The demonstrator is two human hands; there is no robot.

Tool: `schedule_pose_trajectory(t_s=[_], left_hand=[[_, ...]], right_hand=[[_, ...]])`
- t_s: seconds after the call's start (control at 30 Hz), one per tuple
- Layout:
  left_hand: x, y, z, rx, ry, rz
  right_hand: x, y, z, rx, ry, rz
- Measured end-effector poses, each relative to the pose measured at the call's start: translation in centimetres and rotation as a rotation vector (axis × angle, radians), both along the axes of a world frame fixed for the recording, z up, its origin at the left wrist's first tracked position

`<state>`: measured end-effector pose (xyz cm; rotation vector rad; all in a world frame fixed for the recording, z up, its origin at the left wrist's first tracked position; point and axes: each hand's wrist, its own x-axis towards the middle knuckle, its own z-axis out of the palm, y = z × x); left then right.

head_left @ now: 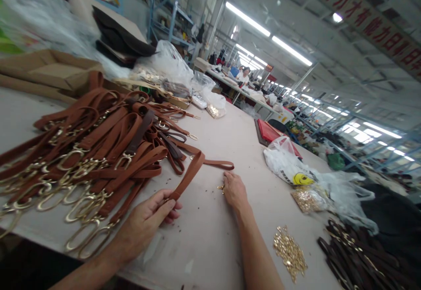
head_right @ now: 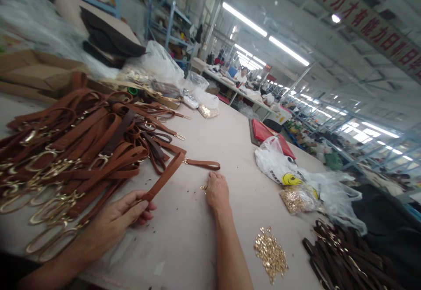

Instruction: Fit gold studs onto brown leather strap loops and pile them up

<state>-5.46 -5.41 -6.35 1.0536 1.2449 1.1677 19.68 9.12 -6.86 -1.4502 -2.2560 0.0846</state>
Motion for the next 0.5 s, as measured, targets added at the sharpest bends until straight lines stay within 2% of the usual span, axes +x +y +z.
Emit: schedule_pose_trajectory(t_s=[0.2, 0.33, 0.4, 0.5], left_hand=[[-0.5, 0.1, -0.1, 0.014, -0.046, -0.036], [-0.2, -0.6, 0.4, 0.007, -0.129, -0.095], [0.1, -1.1, 0.6, -0.030, -0.198, -0.109], [0.7, -1.8, 0.8, -0.072, -0.279, -0.136]], right_hand=[[-2.8, -4.3, 0.3, 0.019, 0.106, 0.063], [-3.3, -7.6, 1.3, 0.046, 0.286, 0.005], [-3.6, -9.5, 1.9, -0.060, 0.473, -0.009], [-4.8, -12.4, 2.5, -0.374, 0.887, 0.007]])
